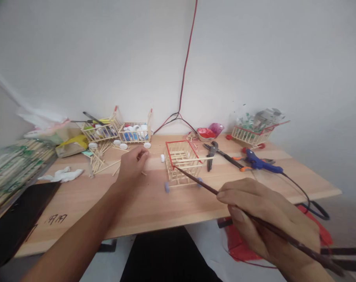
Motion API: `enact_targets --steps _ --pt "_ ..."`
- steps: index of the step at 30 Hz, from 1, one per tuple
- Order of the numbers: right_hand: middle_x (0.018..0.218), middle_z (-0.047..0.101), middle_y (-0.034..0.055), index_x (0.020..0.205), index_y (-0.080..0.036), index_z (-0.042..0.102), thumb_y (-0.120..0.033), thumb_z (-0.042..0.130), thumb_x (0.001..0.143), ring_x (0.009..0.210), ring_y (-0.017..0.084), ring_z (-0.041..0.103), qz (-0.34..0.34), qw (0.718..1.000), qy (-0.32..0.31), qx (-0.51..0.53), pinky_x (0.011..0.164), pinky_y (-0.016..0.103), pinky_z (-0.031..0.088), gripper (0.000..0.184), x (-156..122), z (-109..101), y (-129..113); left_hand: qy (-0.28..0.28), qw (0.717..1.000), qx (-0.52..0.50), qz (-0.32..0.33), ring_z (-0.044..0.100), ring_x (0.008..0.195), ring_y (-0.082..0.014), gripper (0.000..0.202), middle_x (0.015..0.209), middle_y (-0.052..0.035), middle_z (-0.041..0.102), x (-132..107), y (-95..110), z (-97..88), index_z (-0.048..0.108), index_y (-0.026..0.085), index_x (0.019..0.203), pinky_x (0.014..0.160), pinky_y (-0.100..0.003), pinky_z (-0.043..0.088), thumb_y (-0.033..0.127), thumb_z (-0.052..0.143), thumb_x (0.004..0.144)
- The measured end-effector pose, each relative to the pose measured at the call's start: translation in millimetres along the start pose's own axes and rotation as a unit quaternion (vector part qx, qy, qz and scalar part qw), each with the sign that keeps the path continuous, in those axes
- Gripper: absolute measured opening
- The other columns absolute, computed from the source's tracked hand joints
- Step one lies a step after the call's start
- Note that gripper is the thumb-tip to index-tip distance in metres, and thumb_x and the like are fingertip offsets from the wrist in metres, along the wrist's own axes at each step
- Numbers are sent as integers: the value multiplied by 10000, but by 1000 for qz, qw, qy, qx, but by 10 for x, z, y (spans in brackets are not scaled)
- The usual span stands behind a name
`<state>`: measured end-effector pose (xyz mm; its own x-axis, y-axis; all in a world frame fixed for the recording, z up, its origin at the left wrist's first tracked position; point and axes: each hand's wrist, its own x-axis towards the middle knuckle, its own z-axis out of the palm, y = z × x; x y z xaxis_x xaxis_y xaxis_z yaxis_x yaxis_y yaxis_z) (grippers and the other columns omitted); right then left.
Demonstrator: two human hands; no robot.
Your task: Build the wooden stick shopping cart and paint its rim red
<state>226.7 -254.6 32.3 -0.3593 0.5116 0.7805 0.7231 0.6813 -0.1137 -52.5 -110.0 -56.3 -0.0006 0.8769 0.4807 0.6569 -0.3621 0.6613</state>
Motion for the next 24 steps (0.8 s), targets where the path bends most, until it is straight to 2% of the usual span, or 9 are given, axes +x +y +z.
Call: enact_targets --steps 3,8,15,21,24 --pt "791 678 38 972 -243 630 -57 535 809 769 156 667 -61 998 -8 16 669 256 549 265 81 -34 33 6 1000 -1 1 558 679 -152 147 715 2 640 0 -5 9 622 196 788 673 -261 366 249 507 862" --pt "803 666 38 946 -224 643 -44 544 794 788 146 657 -35 999 29 28 706 247 544 256 46 -38 47 8 1000 -4 7 562 688 -147 148 737 4 651 -2 -11 13 629 196 803 678 -261 370 240 504 868" --pt "789 652 23 953 -217 634 -26 546 797 776 141 648 -37 997 35 55 702 266 532 261 37 47 25 11 1000 0 12 562 679 -147 147 734 2 655 0 -31 15 637 196 807 673 -262 369 239 511 866" --pt "792 645 28 909 -227 643 -46 553 812 773 145 639 38 996 62 43 707 296 509 224 22 32 -20 10 1000 -7 11 575 695 -152 153 755 -5 666 2 -35 22 642 197 825 680 -263 380 254 508 872" --pt "783 645 28 924 -231 646 -51 544 815 761 147 637 34 996 69 44 682 298 507 234 24 17 -32 11 1000 0 11 572 692 -151 148 744 -3 660 3 -34 24 636 196 814 680 -263 380 256 512 869"
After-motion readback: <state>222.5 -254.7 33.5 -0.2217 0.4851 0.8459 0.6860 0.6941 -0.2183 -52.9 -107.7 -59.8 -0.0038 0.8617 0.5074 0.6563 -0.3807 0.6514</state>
